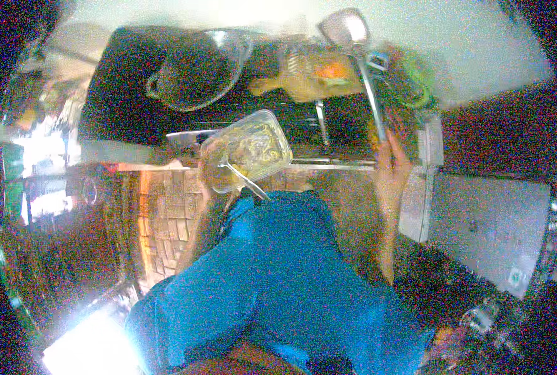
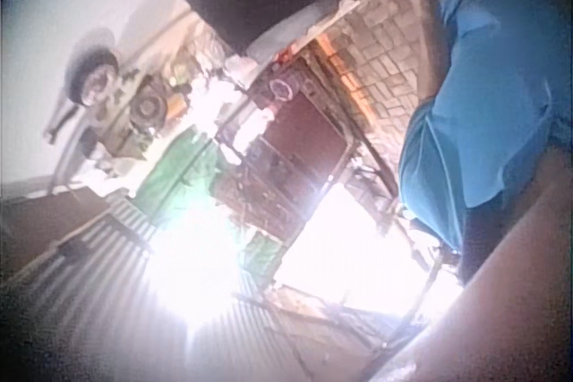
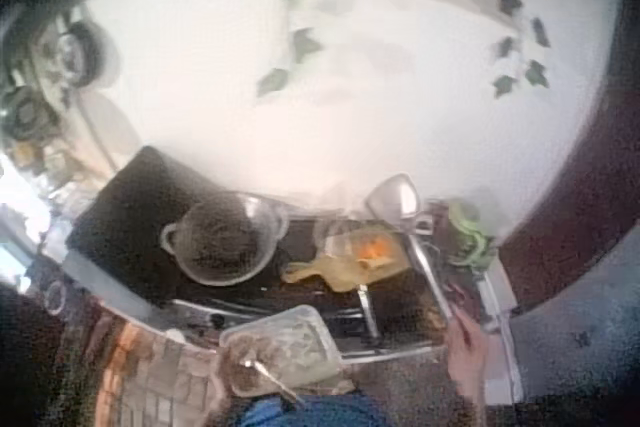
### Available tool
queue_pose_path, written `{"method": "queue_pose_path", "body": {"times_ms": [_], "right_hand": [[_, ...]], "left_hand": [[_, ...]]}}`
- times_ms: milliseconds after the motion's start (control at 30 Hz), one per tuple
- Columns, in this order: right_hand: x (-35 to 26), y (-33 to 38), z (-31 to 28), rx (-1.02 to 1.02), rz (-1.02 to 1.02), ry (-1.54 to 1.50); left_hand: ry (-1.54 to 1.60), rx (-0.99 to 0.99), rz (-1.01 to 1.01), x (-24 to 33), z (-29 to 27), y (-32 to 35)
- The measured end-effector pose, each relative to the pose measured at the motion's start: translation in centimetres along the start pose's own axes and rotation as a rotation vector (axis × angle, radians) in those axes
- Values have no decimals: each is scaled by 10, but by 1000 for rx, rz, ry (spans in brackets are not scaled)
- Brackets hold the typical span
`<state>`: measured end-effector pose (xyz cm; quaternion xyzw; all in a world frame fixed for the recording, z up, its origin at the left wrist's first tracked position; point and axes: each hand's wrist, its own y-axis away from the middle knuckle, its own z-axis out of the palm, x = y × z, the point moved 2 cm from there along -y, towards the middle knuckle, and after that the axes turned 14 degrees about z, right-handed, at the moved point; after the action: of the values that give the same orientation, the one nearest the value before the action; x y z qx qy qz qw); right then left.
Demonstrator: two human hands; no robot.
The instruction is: The person scoops batter from a container into a wok using a spoon, then turns the cooking food in the wok with a spatula.
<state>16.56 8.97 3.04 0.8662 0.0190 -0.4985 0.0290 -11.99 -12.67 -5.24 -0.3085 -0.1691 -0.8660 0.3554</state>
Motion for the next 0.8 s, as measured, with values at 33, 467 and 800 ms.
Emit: {"method": "queue_pose_path", "body": {"times_ms": [33,467,800], "right_hand": [[-12,4,37,-24,-179,93],[-120,112,381,-9,-544,504],[-122,117,420,-18,-435,558]], "left_hand": [[-87,-20,41,29,-8,-4],[-213,-9,157,237,-178,-85],[-107,-52,-76,263,-179,-153]]}}
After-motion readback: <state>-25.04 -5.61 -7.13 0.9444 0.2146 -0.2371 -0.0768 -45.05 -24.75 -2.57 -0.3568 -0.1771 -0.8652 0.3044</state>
